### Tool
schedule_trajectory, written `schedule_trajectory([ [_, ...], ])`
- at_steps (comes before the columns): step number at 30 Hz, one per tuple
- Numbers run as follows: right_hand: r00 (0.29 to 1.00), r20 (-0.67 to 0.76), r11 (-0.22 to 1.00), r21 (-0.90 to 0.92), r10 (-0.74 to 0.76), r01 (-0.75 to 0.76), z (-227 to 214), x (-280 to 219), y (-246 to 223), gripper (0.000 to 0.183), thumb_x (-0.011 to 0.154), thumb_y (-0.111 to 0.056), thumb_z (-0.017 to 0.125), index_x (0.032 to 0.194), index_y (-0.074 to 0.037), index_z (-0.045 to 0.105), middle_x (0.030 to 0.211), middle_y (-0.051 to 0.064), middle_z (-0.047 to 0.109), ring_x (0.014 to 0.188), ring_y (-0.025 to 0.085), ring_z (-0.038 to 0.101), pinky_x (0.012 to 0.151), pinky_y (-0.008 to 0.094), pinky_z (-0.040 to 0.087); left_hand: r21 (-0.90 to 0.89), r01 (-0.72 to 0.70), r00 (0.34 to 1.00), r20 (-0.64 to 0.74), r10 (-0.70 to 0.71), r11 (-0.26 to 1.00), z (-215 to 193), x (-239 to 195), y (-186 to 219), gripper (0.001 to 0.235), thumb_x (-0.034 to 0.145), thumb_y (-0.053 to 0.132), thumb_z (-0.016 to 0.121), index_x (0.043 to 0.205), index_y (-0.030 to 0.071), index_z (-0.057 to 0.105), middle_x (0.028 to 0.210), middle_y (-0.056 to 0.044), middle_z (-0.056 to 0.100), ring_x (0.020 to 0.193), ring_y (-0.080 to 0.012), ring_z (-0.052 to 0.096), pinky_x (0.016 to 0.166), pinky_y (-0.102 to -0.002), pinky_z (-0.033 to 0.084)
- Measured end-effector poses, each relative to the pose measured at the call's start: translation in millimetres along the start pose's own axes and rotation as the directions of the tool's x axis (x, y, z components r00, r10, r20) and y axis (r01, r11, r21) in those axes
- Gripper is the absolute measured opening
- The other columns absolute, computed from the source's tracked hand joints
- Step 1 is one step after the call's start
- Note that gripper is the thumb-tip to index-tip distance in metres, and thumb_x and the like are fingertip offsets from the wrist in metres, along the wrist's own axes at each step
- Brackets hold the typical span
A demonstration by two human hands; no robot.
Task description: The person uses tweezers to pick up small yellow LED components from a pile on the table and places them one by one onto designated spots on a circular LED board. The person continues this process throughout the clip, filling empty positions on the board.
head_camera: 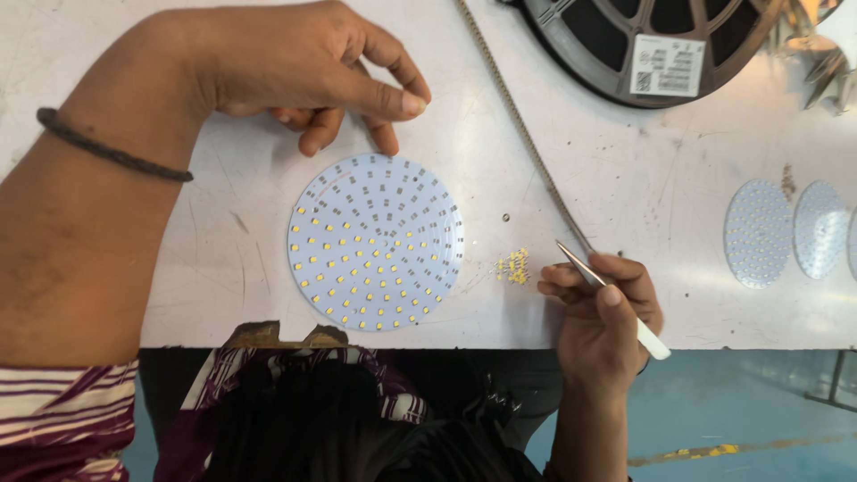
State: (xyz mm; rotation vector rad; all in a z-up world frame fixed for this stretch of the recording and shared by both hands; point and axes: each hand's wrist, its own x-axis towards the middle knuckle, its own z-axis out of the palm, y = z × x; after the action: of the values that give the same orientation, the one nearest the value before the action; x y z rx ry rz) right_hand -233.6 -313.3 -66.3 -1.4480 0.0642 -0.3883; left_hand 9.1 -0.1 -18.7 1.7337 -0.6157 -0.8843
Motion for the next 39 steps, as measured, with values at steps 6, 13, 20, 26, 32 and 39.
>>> schedule_trajectory([
  [6,0.996,0.052,0.986,-0.145,-0.073,0.080,-1,-29,-14,0.014,0.101,-0.002,0.068,0.106,0.010,0.063,0.095,0.024,0.073,0.086,0.031,0.078,0.083,0.044,0.066,0.071,0.010,0.998,-0.066,-0.006,0.997,2,-2,0,0.053,0.084,0.038,0.072,0.124,0.003,0.067,0.091,-0.018,0.083,0.037,-0.0104,0.057,0.031,-0.019,0.035],
  [13,0.978,0.181,0.837,-0.547,0.100,0.016,21,-42,-19,0.013,0.084,0.007,0.073,0.091,0.006,0.063,0.095,0.020,0.075,0.084,0.022,0.076,0.076,0.031,0.061,0.108,0.040,0.993,-0.117,-0.027,0.993,-5,-11,2,0.053,0.086,0.041,0.071,0.126,0.005,0.068,0.091,-0.017,0.083,0.038,-0.0103,0.059,0.032,-0.019,0.035],
  [20,0.940,0.339,0.592,-0.767,0.045,0.248,30,-31,-25,0.014,0.074,-0.004,0.076,0.082,0.003,0.067,0.077,0.011,0.073,0.059,0.010,0.065,0.052,0.021,0.047,0.068,0.063,0.996,-0.063,-0.058,0.996,-7,-9,1,0.058,0.084,0.043,0.071,0.129,0.005,0.066,0.091,-0.021,0.083,0.036,-0.0118,0.059,0.030,-0.019,0.034],
  [26,0.976,0.184,0.574,-0.789,-0.119,0.219,29,-37,-12,0.013,0.082,-0.007,0.072,0.080,0.003,0.064,0.069,0.007,0.065,0.053,0.010,0.057,0.051,0.023,0.041,0.022,0.055,0.998,0.020,-0.055,0.998,-9,-2,-4,0.060,0.085,0.044,0.072,0.130,0.004,0.066,0.094,-0.021,0.079,0.036,-0.0088,0.056,0.030,-0.019,0.034],
  [32,0.980,0.118,0.531,-0.826,-0.160,0.186,21,-40,-6,0.017,0.085,-0.009,0.074,0.081,0.003,0.063,0.075,0.010,0.069,0.057,0.010,0.059,0.054,0.022,0.043,-0.037,0.066,0.997,0.034,-0.065,0.997,-9,-2,-5,0.060,0.083,0.041,0.073,0.129,0.002,0.065,0.091,-0.022,0.078,0.033,-0.0076,0.055,0.028,-0.018,0.036],
  [39,0.977,0.156,0.461,-0.863,-0.146,0.207,21,-34,-6,0.024,0.081,-0.012,0.079,0.074,0.003,0.061,0.073,0.011,0.071,0.054,0.010,0.062,0.050,0.022,0.044,-0.056,0.056,0.998,0.031,-0.054,0.997,-8,-2,-3,0.060,0.086,0.040,0.073,0.130,-0.001,0.065,0.089,-0.023,0.079,0.031,-0.0083,0.055,0.027,-0.017,0.034],
])
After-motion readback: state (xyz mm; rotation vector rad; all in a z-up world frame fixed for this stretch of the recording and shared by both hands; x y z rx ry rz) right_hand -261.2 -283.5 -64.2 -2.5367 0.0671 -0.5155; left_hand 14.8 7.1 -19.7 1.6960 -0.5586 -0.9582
